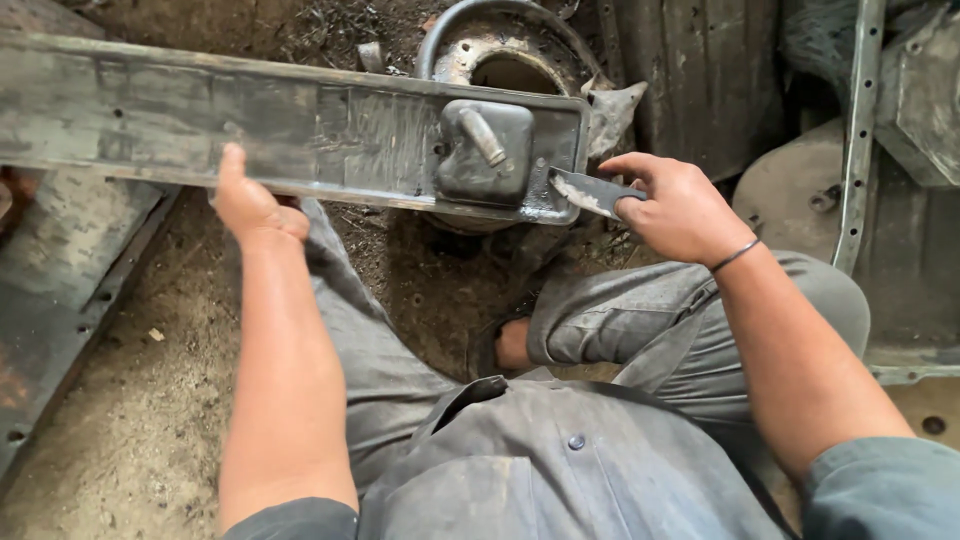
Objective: Scraping and cleaning old gasket material from an automotive valve cover.
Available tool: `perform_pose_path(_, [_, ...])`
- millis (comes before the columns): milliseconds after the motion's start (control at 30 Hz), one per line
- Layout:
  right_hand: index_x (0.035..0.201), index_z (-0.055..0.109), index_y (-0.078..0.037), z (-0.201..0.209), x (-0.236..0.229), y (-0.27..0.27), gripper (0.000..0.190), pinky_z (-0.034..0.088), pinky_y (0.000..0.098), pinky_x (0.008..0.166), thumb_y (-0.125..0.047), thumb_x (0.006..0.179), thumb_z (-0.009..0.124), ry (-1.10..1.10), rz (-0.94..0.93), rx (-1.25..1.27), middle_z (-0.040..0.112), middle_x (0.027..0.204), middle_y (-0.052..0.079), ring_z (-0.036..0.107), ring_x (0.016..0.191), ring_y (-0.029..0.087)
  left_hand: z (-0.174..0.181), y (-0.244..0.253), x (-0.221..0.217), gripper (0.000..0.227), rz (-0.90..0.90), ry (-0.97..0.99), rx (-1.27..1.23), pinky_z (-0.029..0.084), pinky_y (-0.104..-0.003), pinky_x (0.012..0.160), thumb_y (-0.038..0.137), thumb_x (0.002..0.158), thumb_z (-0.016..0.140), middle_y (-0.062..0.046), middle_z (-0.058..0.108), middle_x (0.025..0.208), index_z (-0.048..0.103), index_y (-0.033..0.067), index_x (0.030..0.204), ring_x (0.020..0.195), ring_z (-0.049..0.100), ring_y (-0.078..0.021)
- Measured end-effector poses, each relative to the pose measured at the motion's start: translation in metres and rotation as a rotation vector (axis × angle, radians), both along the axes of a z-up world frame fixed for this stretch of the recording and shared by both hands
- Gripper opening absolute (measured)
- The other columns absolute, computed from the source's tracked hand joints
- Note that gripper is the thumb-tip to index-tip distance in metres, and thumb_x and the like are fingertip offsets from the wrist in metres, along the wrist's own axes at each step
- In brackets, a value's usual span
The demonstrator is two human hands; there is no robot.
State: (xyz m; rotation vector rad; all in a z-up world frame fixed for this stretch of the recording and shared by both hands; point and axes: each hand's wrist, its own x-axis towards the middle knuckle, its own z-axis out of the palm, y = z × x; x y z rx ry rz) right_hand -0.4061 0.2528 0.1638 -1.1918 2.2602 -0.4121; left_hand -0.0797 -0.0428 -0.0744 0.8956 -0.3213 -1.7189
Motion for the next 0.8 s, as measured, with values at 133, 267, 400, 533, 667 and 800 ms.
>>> perform_pose_path(133, [0.125,0.066,-0.001,-0.007,-0.005,0.01,0.043,0.056,0.0332,0.081,-0.006,0.082,0.064,-0.08,0.035,-0.137,0.075,0.103,0.013,0.069,0.09,0.018,0.012,0.022,-0.014,0.048,0.037,-0.075,0.022,0.055,-0.045,0.102,0.03,0.089,0.068,-0.013,0.07,0.125,0.065,-0.0007,0.125,0.113,0.068,-0.0304])
perform_pose_path(267, [0.12,0.071,-0.002,0.005,-0.006,0.014,0.038,0.058,0.0312,0.077,-0.006,0.083,0.064,-0.109,-0.02,-0.124,0.077,0.099,0.01,0.07,0.085,0.014,0.027,0.05,-0.035,0.048,-0.008,-0.005,0.081,0.055,-0.046,0.097,0.029,0.085,0.07,-0.014,0.069,0.119,0.064,-0.0005,0.123,0.107,0.069,-0.03])
perform_pose_path(400, [0.113,0.077,-0.002,0.012,-0.015,0.013,0.032,0.056,0.0301,0.074,-0.008,0.082,0.069,0.062,-0.014,-0.076,0.076,0.09,0.012,0.069,0.076,0.014,0.055,0.089,-0.053,0.044,-0.05,-0.178,0.078,0.06,-0.045,0.084,0.022,0.085,0.073,-0.013,0.066,0.107,0.057,-0.0014,0.118,0.098,0.068,-0.0282])
perform_pose_path(533, [0.109,0.078,-0.002,0.0,-0.013,0.009,0.032,0.056,0.0272,0.072,-0.007,0.079,0.067,0.014,0.068,-0.118,0.077,0.088,0.007,0.069,0.075,0.009,0.046,0.099,-0.058,0.037,-0.133,-0.211,0.017,0.06,-0.041,0.065,0.017,0.082,0.07,-0.006,0.063,0.1,0.052,0.0069,0.112,0.087,0.065,-0.0202])
perform_pose_path(667, [0.109,0.079,-0.004,0.0,-0.011,0.009,0.032,0.053,0.0286,0.061,-0.007,0.08,0.066,-0.038,-0.08,-0.059,0.073,0.077,0.009,0.06,0.063,0.01,0.029,0.096,-0.059,0.032,-0.154,-0.34,0.008,0.057,-0.036,0.055,0.012,0.086,0.073,-0.011,0.061,0.095,0.047,0.0033,0.102,0.074,0.063,-0.0183])
perform_pose_path(800, [0.106,0.079,-0.001,-0.001,-0.018,0.013,0.03,0.05,0.026,0.057,-0.006,0.079,0.066,-0.091,-0.09,-0.047,0.073,0.078,0.005,0.058,0.061,0.008,0.034,0.098,-0.058,0.029,-0.178,-0.401,-0.008,0.05,-0.032,0.048,0.009,0.087,0.073,-0.013,0.061,0.085,0.048,-0.0014,0.097,0.059,0.06,-0.018])
